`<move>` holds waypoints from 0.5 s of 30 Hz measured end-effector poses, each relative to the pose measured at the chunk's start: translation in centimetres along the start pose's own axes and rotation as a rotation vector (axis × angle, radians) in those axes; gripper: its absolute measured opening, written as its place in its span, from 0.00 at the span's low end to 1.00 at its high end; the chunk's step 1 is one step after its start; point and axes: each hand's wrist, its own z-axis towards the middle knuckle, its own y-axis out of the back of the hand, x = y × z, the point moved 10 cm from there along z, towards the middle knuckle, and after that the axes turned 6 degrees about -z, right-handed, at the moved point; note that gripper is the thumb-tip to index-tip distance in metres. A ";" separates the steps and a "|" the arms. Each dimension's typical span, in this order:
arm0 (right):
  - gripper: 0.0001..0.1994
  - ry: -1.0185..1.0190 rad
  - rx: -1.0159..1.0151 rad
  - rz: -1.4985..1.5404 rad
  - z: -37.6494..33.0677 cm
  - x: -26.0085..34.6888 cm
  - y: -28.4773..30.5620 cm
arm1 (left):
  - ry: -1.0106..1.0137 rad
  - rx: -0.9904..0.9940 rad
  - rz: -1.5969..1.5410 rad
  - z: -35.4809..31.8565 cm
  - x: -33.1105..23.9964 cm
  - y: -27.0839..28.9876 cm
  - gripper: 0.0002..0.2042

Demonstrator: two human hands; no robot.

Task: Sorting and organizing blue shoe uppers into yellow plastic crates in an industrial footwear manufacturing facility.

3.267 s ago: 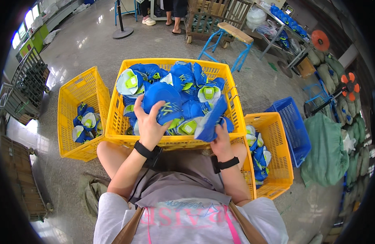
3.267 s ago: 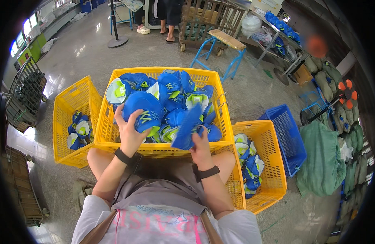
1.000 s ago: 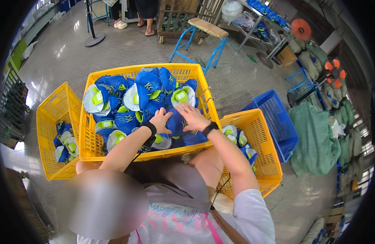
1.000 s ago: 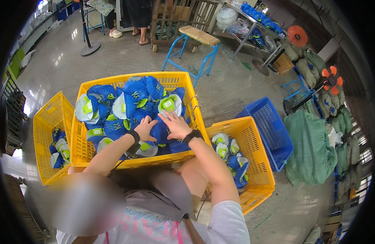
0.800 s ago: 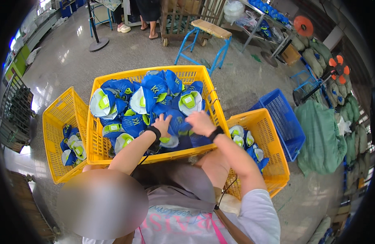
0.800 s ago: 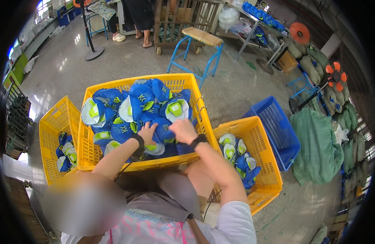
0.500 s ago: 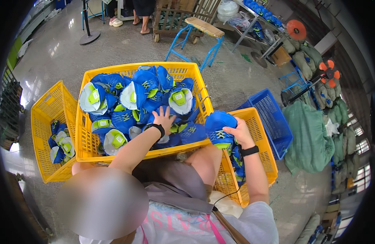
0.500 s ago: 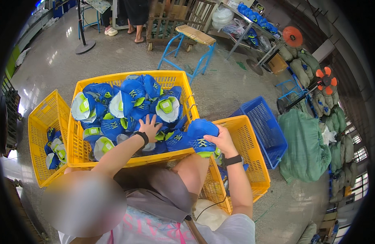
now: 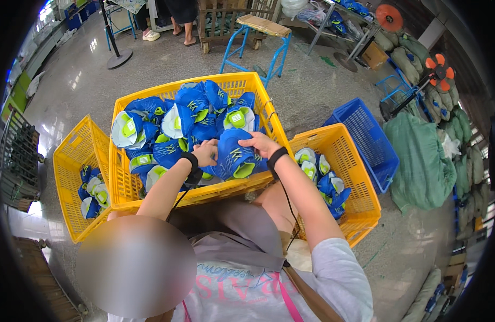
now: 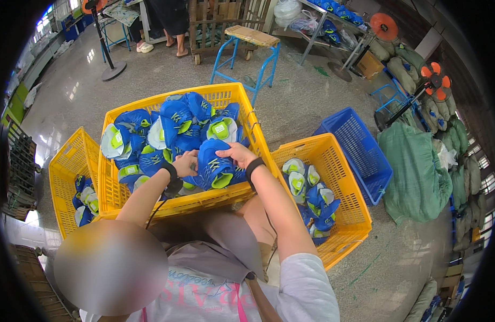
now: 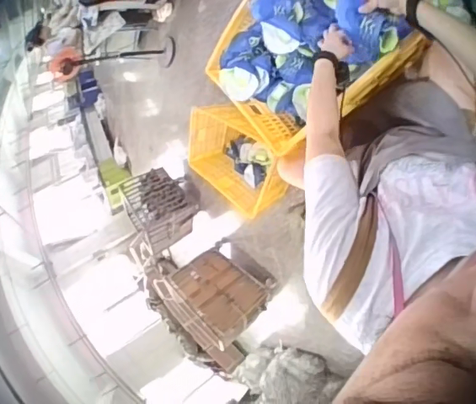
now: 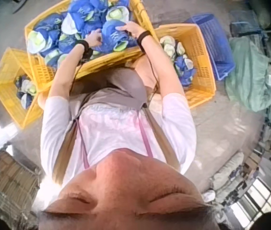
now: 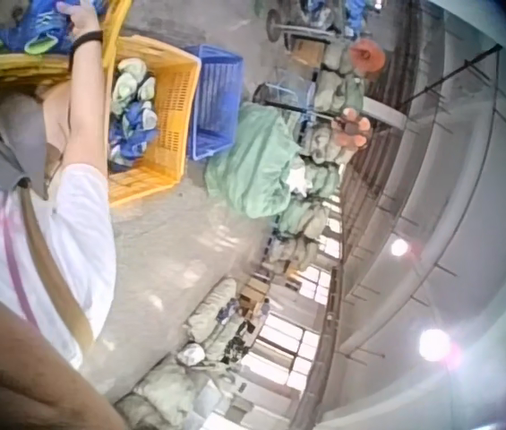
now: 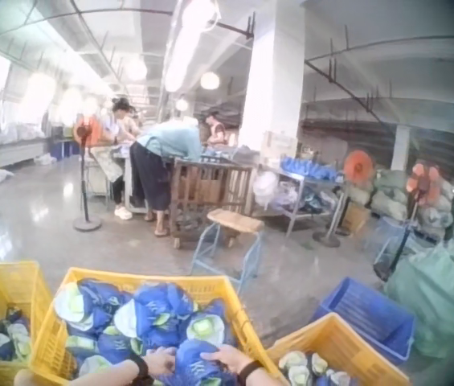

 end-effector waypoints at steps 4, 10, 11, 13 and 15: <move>0.24 -0.165 -0.155 -0.770 0.1 2.2 -0.9 | 0.029 0.044 0.158 -2.2 1.3 -0.6 0.11; 0.18 0.165 0.089 -0.559 2.9 2.1 -2.7 | -0.023 0.089 0.586 -5.5 0.7 0.9 0.25; 0.17 0.271 0.024 -0.435 1.6 4.5 -2.5 | 0.057 0.027 0.415 -5.3 3.2 1.6 0.25; 0.17 0.479 -0.167 0.096 -2.8 8.9 0.8 | 0.093 -0.202 0.067 -5.4 5.1 4.4 0.24; 0.17 0.452 -0.126 0.533 -6.3 9.3 4.5 | 0.078 -0.110 -1.037 -6.3 2.7 6.0 0.22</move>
